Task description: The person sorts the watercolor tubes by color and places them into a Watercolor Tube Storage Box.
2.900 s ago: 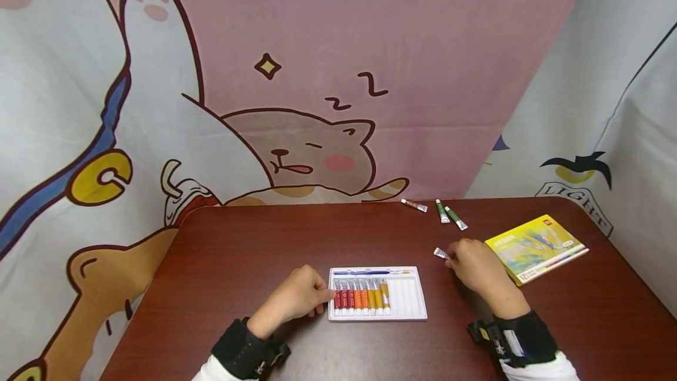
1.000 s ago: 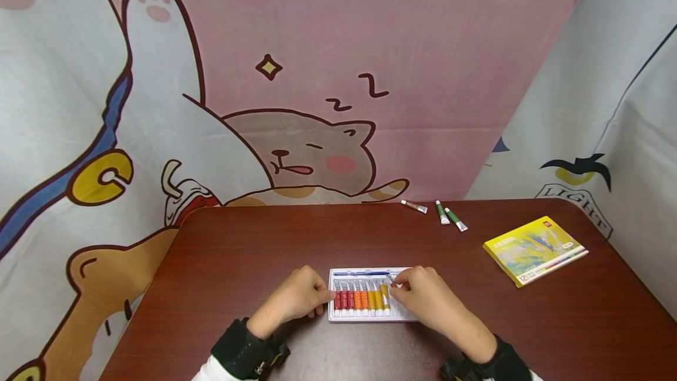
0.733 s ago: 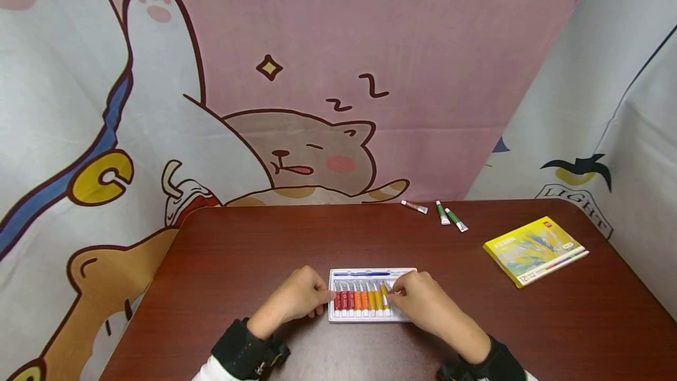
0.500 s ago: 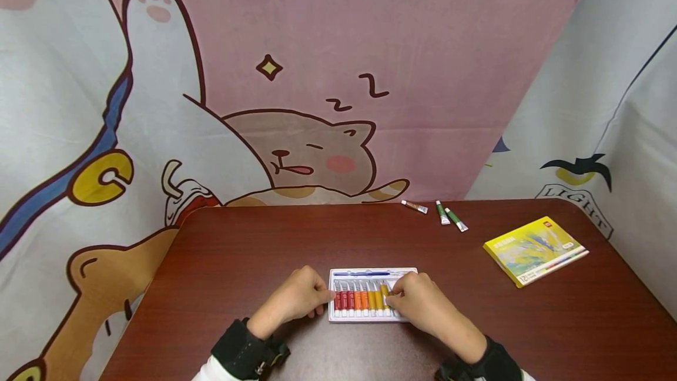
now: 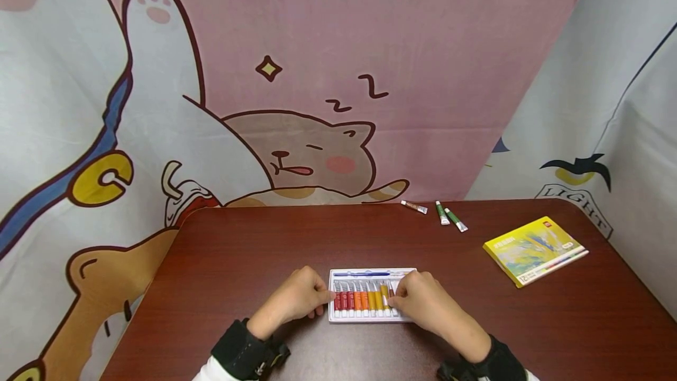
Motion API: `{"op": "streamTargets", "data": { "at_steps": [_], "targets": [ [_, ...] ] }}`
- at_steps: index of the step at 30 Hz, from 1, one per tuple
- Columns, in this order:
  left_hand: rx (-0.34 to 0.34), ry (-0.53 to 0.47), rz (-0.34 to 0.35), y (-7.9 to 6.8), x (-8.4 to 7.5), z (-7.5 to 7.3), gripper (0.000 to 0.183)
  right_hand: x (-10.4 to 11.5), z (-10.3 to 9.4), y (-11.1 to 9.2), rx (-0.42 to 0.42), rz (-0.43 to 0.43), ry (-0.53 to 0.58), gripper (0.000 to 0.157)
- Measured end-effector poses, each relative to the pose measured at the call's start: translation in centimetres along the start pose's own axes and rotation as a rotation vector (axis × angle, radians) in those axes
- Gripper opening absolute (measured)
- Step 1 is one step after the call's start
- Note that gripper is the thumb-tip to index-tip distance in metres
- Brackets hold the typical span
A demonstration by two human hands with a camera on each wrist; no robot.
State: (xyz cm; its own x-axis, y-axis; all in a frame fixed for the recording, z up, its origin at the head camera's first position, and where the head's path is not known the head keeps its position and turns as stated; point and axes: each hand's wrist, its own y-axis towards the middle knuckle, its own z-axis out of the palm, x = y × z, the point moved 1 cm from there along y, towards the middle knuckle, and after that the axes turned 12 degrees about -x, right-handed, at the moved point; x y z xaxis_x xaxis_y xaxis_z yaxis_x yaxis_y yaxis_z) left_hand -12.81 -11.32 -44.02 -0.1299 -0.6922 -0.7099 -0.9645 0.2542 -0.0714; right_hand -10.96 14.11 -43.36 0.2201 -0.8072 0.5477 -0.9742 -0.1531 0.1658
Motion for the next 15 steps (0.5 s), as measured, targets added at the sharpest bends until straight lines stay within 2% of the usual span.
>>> {"op": "streamTargets", "data": {
  "at_steps": [15],
  "targets": [
    [0.010,-0.002,-0.015,0.02,0.14,0.07,0.036,-0.16,0.55,0.04,0.021,0.049,-0.019,0.036]
  ]
}}
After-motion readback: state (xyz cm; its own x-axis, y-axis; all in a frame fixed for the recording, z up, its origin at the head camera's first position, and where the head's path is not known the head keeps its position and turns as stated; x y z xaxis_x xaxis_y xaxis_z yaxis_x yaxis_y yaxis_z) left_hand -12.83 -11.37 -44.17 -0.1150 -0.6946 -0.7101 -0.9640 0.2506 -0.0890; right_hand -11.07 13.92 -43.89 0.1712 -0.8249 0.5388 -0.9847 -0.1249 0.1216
